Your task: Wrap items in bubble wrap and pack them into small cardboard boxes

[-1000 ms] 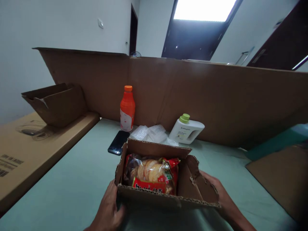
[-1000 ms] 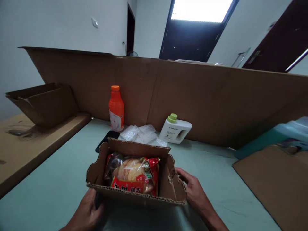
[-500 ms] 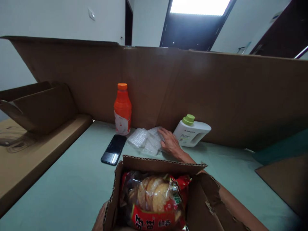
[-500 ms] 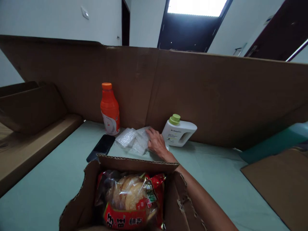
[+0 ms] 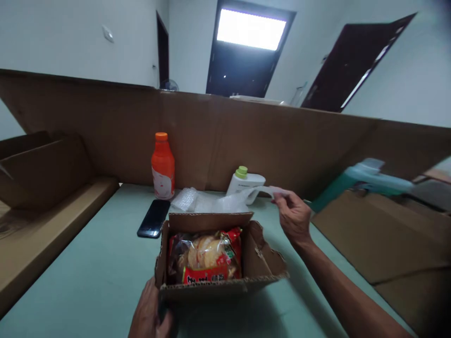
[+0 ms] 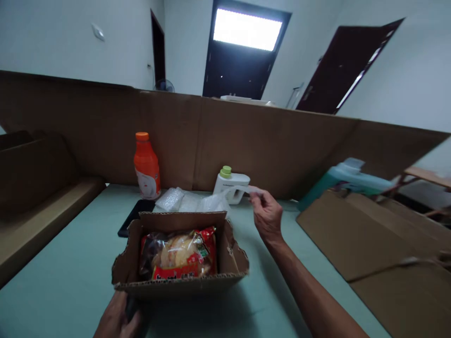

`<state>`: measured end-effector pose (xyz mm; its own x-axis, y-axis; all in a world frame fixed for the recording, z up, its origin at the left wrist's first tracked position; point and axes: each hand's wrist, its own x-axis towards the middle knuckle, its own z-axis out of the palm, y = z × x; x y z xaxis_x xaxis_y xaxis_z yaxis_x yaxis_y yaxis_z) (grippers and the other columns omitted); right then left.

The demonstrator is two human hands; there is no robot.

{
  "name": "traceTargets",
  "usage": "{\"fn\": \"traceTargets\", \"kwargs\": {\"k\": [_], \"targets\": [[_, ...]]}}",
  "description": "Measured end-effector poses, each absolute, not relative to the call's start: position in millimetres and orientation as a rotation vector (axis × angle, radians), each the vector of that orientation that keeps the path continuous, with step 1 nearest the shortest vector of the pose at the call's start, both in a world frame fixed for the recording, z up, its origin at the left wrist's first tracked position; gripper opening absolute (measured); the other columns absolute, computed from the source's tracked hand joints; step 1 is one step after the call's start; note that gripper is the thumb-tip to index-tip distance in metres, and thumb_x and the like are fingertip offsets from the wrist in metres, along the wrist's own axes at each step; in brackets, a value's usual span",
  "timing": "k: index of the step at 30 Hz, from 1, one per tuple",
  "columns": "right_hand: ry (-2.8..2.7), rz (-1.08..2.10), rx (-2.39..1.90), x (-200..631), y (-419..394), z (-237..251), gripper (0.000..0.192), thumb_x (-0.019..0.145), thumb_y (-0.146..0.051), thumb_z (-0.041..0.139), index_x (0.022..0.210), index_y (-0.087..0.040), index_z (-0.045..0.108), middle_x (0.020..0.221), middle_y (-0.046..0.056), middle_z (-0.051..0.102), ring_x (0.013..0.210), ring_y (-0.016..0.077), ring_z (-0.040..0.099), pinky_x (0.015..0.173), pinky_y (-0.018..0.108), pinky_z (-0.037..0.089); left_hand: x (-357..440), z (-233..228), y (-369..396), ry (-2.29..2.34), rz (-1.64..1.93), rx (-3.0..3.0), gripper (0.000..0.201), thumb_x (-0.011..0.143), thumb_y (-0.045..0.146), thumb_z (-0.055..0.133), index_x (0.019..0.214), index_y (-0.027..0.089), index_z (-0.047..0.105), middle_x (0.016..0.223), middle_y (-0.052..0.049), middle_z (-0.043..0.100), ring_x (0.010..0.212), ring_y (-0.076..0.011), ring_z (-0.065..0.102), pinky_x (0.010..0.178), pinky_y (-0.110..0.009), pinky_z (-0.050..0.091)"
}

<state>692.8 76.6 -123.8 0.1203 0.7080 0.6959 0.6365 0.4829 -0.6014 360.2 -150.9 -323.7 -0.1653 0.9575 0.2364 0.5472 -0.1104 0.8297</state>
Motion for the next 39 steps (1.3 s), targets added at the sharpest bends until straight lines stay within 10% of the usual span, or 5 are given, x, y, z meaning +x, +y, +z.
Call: {"fn": "traceTargets", "kwargs": {"k": [9,15,25,34,39], "targets": [[-1.925,0.113,-1.497,812,-107,-195,0.024,0.084,-0.035,0.055,0.091,-0.023,0.074,0.107,0.009,0.078,0.112,0.0286,0.069,0.101,0.049,0.052,364,-275,-151,1.765,1.221,1.649,0.050,0.073,0.039,0.055,0.118,0.018,0.055,0.114,-0.017,0.067,0.106,-0.0363,0.066,0.088,-0.051,0.056],[-2.111,0.233,-1.759,825,-164,-183,0.047,0.080,-0.034,0.058,0.124,-0.023,0.069,0.139,0.013,0.063,0.128,0.0340,0.058,0.106,0.058,0.045,365,-255,-156,1.718,1.185,1.597,0.052,0.073,0.040,0.058,0.122,0.021,0.054,0.113,-0.011,0.068,0.107,-0.0331,0.065,0.086,-0.044,0.055],[-2.010,0.851,-1.244,683,-112,-202,0.076,0.072,-0.019,0.065,0.145,-0.019,0.045,0.141,0.015,0.059,0.122,0.0312,0.059,0.102,0.049,0.049,332,-258,-156,1.675,1.105,1.440,0.076,0.068,0.065,0.069,0.127,0.022,0.048,0.129,-0.014,0.064,0.114,-0.0342,0.066,0.096,-0.047,0.054],[-1.864,0.906,-1.087,660,-64,-207,0.072,0.070,-0.014,0.065,0.140,-0.020,0.049,0.135,0.011,0.062,0.116,0.0280,0.061,0.102,0.045,0.048,360,-243,-108,1.774,1.133,1.454,0.062,0.069,0.061,0.072,0.113,0.020,0.056,0.103,-0.008,0.070,0.097,-0.0315,0.071,0.077,-0.040,0.061],[-1.790,0.792,-1.177,695,-40,-201,0.063,0.079,-0.021,0.060,0.141,-0.018,0.047,0.133,0.014,0.063,0.114,0.0272,0.063,0.097,0.044,0.052,388,-229,-68,1.706,1.135,1.431,0.079,0.072,0.055,0.070,0.137,0.021,0.041,0.120,-0.013,0.064,0.107,-0.0309,0.068,0.086,-0.043,0.058]]}}
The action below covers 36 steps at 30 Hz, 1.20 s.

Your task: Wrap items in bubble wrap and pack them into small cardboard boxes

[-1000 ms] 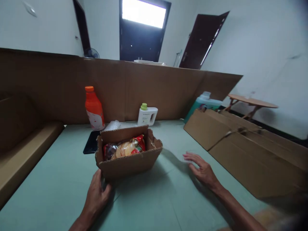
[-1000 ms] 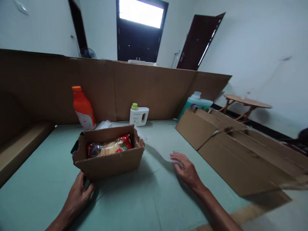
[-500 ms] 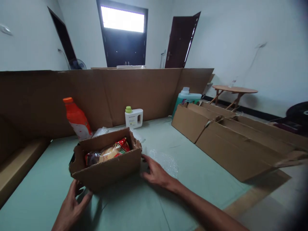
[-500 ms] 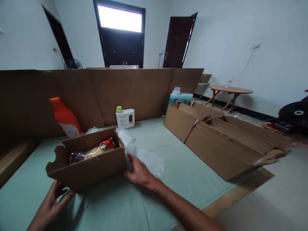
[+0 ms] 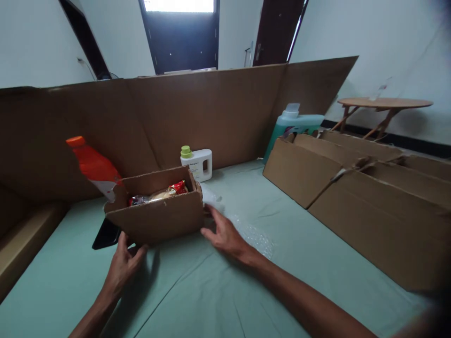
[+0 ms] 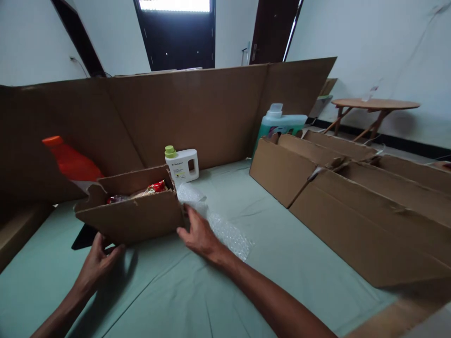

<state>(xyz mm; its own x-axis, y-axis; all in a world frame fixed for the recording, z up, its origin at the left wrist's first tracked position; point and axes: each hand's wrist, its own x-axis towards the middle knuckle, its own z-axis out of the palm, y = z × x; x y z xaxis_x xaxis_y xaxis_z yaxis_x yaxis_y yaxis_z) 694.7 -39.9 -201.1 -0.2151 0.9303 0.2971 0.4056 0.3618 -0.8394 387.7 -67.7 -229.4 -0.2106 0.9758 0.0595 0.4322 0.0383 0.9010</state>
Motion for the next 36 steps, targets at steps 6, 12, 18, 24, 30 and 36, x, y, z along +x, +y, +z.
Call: {"fn": "traceTargets", "kwargs": {"k": [6,12,18,24,30,36], "targets": [[-1.957,0.153,-1.501,749,-52,-214,0.052,0.082,-0.037,0.066,0.130,-0.019,0.058,0.126,0.014,0.065,0.110,0.0319,0.063,0.094,0.049,0.052,378,-260,-122,1.700,1.145,1.274,0.093,0.080,0.056,0.066,0.156,0.031,0.018,0.149,-0.016,0.047,0.135,-0.0332,0.051,0.113,-0.055,0.040],[-2.135,0.038,-1.583,751,-46,-243,0.041,0.085,-0.018,0.058,0.126,-0.015,0.061,0.118,0.016,0.068,0.106,0.0301,0.066,0.089,0.045,0.055,389,-262,-169,1.705,1.045,1.524,0.072,0.086,0.052,0.060,0.151,0.027,0.037,0.151,-0.016,0.048,0.134,-0.0369,0.051,0.111,-0.061,0.040],[-2.238,-0.090,-1.342,748,-102,-217,0.031,0.091,-0.009,0.046,0.111,-0.020,0.067,0.104,0.010,0.072,0.095,0.0233,0.068,0.081,0.038,0.053,407,-238,-188,1.504,0.976,1.551,0.061,0.087,0.050,0.058,0.143,0.024,0.049,0.148,-0.016,0.052,0.122,-0.0328,0.061,0.102,-0.051,0.051],[-2.515,0.133,-0.869,714,-170,-200,0.034,0.090,-0.030,0.062,0.123,-0.022,0.064,0.135,0.014,0.063,0.115,0.0301,0.062,0.092,0.049,0.050,422,-229,-193,1.439,0.998,1.270,0.086,0.084,0.051,0.061,0.154,0.017,0.023,0.153,-0.023,0.043,0.128,-0.0335,0.056,0.105,-0.053,0.047],[-2.262,0.315,-1.300,704,-146,-206,0.030,0.098,-0.033,0.052,0.121,-0.021,0.067,0.129,0.014,0.067,0.116,0.0293,0.063,0.096,0.050,0.051,417,-229,-198,1.441,0.995,1.253,0.087,0.083,0.054,0.062,0.154,0.018,0.027,0.151,-0.023,0.045,0.129,-0.0338,0.054,0.107,-0.055,0.043],[-2.605,0.419,-1.026,689,-144,-210,0.034,0.095,-0.032,0.057,0.128,-0.028,0.065,0.140,0.007,0.062,0.132,0.0287,0.053,0.108,0.051,0.043,417,-227,-181,1.431,0.982,1.146,0.099,0.080,0.059,0.064,0.156,0.013,0.021,0.135,-0.024,0.055,0.114,-0.0293,0.062,0.097,-0.046,0.049]]}}
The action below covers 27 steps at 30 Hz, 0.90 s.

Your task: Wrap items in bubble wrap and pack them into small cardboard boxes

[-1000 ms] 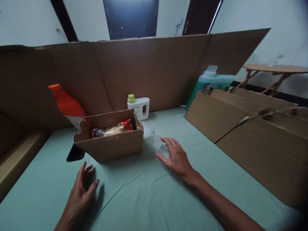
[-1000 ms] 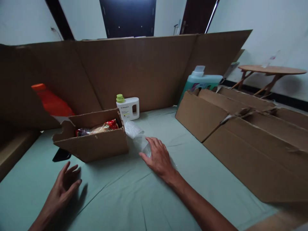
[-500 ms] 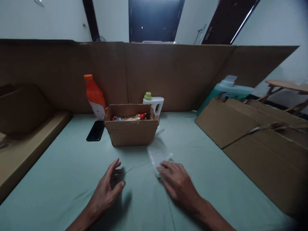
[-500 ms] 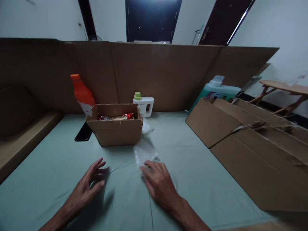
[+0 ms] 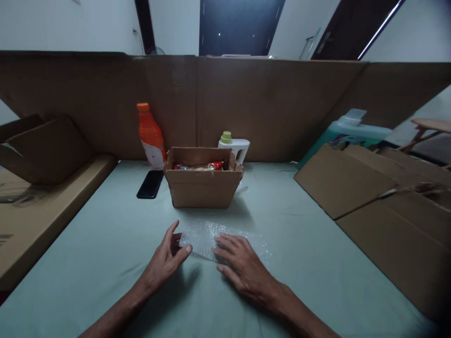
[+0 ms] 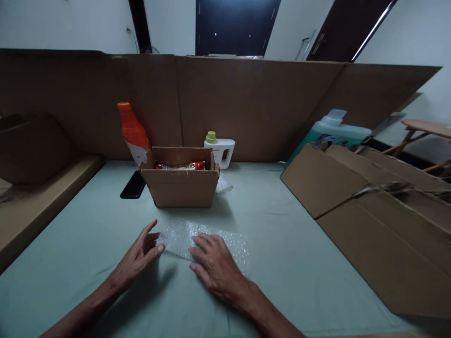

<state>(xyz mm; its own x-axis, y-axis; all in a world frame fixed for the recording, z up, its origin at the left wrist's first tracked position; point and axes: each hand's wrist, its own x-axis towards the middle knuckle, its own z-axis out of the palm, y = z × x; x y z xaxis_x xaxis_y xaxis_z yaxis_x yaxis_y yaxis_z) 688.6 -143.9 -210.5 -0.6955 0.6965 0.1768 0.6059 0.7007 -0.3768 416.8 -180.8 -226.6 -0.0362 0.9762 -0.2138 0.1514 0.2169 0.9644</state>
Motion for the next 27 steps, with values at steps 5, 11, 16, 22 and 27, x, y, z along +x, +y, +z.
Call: {"fn": "traceTargets", "kwargs": {"k": [5,11,16,22,27], "targets": [[-2.308,0.007,-1.524,754,-135,-234,0.034,0.092,-0.033,0.057,0.121,-0.016,0.067,0.131,0.019,0.066,0.123,0.0361,0.059,0.096,0.054,0.050,417,-230,-158,1.485,0.881,1.382,0.077,0.077,0.050,0.061,0.142,0.010,0.051,0.101,-0.012,0.069,0.082,-0.0223,0.064,0.077,-0.037,0.051],[-2.317,0.013,-1.458,744,-119,-237,0.014,0.092,-0.019,0.054,0.090,-0.020,0.067,0.129,0.013,0.067,0.128,0.0317,0.056,0.098,0.049,0.048,419,-217,-152,1.556,0.849,1.490,0.035,0.076,0.046,0.056,0.083,0.018,0.076,0.081,-0.007,0.075,0.076,-0.0230,0.068,0.071,-0.032,0.054],[-2.265,-0.062,-1.468,736,-60,-209,0.028,0.090,-0.023,0.058,0.116,-0.021,0.068,0.135,0.014,0.064,0.125,0.0317,0.057,0.097,0.051,0.046,370,-213,-153,1.709,0.763,1.511,0.045,0.070,0.056,0.063,0.097,0.023,0.079,0.083,-0.005,0.077,0.070,-0.0230,0.067,0.065,-0.032,0.054],[-2.246,-0.054,-1.489,744,34,-210,0.048,0.080,-0.005,0.058,0.123,-0.023,0.068,0.137,0.013,0.063,0.124,0.0299,0.057,0.098,0.046,0.045,326,-238,-167,1.800,0.746,1.465,0.057,0.070,0.066,0.064,0.109,0.027,0.076,0.074,-0.003,0.073,0.059,-0.0214,0.064,0.056,-0.031,0.053],[-2.141,-0.019,-1.458,735,63,-212,0.021,0.086,-0.012,0.057,0.093,-0.021,0.074,0.130,0.012,0.068,0.121,0.0293,0.060,0.099,0.047,0.045,350,-227,-195,1.958,0.872,1.401,0.053,0.075,0.069,0.061,0.108,0.030,0.076,0.092,-0.007,0.077,0.085,-0.0305,0.072,0.056,-0.032,0.055]]}}
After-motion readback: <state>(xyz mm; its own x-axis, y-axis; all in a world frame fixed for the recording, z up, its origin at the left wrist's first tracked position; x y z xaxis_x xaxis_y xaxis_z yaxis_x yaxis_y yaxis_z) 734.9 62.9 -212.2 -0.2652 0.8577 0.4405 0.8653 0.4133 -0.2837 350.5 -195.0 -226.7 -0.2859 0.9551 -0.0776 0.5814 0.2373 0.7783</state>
